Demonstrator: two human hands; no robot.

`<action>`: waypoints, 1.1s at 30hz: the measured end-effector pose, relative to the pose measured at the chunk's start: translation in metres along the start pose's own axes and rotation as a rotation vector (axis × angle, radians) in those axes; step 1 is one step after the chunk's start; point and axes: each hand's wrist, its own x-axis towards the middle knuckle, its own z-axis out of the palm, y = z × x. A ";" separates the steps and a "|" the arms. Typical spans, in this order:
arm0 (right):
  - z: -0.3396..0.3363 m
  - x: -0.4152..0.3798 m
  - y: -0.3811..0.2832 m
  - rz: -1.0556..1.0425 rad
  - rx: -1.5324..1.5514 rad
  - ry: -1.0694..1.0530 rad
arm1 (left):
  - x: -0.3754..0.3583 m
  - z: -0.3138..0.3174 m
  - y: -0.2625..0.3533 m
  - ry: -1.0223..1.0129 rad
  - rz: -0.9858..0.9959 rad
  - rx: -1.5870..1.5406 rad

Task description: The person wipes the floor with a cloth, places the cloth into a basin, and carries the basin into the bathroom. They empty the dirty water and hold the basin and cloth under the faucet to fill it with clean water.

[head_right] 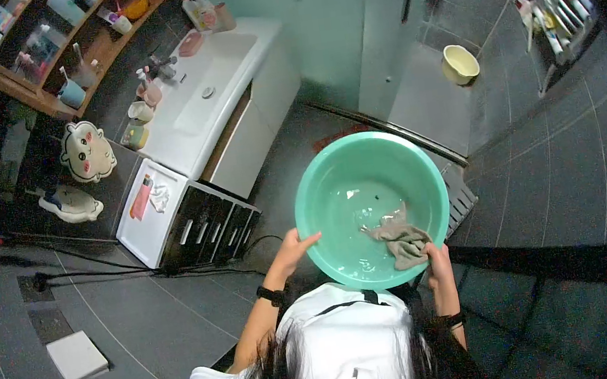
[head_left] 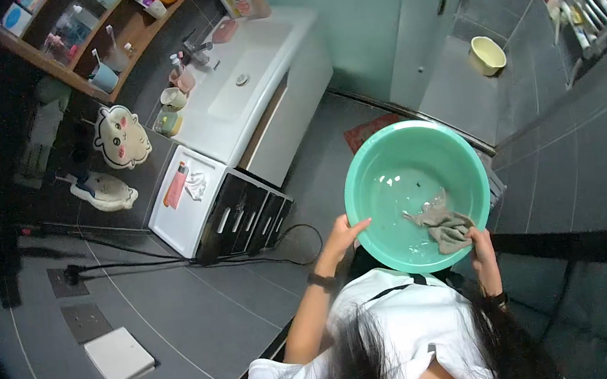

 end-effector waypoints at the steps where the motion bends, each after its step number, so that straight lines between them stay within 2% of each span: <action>1: 0.007 0.020 -0.008 -0.023 -0.032 -0.034 | 0.015 -0.003 0.003 0.058 0.044 -0.094; 4: 0.042 0.066 -0.055 0.011 -0.093 -0.078 | 0.054 -0.016 0.026 0.155 0.092 -0.040; 8: 0.091 0.148 -0.116 -0.046 -0.192 -0.234 | 0.106 -0.021 0.050 0.360 0.184 -0.157; 12: 0.139 0.226 -0.191 -0.084 -0.404 -0.369 | 0.154 -0.016 0.099 0.505 0.265 -0.181; 13: 0.141 0.258 -0.196 -0.151 -0.496 -0.393 | 0.164 -0.014 0.111 0.544 0.276 -0.198; 17: 0.194 0.320 -0.249 -0.120 -0.526 -0.494 | 0.199 -0.014 0.154 0.680 0.327 -0.233; 21: 0.229 0.385 -0.274 -0.103 -0.531 -0.533 | 0.226 -0.010 0.192 0.768 0.380 -0.243; 24: 0.275 0.412 -0.298 -0.030 -0.543 -0.678 | 0.247 -0.023 0.214 0.854 0.384 -0.266; 25: 0.295 0.408 -0.309 -0.009 -0.576 -0.636 | 0.253 -0.029 0.218 0.868 0.383 -0.274; 26: 0.263 0.440 -0.334 -0.042 -0.564 -0.651 | 0.286 0.010 0.223 0.865 0.382 -0.275; 33: 0.362 0.479 -0.338 -0.178 -0.582 -0.752 | 0.323 -0.058 0.237 0.930 0.333 -0.343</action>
